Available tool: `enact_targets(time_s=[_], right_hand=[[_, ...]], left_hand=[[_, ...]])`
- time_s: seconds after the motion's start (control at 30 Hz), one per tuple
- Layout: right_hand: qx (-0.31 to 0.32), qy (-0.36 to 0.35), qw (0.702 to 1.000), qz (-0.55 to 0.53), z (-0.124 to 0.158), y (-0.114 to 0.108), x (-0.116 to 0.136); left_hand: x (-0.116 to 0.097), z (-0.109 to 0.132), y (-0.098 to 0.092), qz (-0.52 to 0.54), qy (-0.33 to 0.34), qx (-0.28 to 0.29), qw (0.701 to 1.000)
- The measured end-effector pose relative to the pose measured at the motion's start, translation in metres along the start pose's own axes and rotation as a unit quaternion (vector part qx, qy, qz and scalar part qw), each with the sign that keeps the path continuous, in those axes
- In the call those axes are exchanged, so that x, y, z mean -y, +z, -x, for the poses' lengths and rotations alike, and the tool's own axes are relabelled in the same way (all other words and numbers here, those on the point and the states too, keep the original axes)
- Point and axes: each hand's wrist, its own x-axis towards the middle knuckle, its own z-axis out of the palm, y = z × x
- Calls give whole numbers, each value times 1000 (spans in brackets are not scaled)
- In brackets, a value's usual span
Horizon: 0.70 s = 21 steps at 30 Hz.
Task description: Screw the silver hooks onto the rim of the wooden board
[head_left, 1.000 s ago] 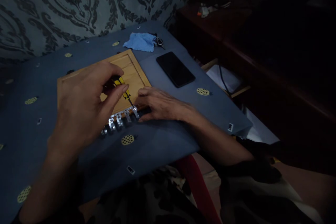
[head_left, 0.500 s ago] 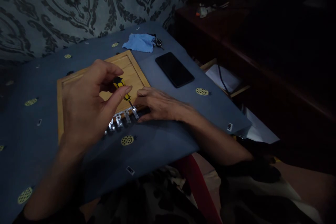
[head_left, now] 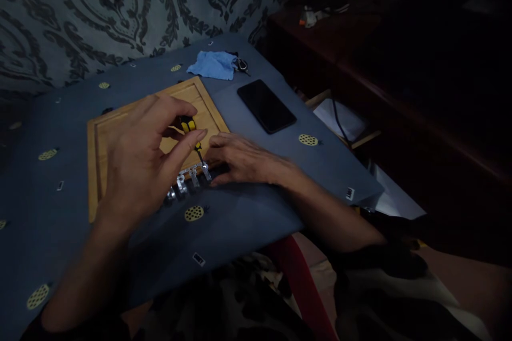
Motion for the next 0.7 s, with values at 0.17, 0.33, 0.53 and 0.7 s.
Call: enact_targets(time_s=[0.17, 0.33, 0.53, 0.7], right_hand=[[-1, 2, 1000, 4, 0, -1, 1], [-5, 3, 1000, 4, 0, 0, 0], [-3, 4, 1000, -1, 0, 1, 0], [-3, 6, 1000, 1, 1, 1, -1]], left_hand=[[1, 1, -2, -27, 5, -8, 1000], [3, 2, -2, 14, -2, -5, 1000], [3, 2, -2, 45, -9, 4, 999], [5, 1, -3, 39, -9, 6, 999]])
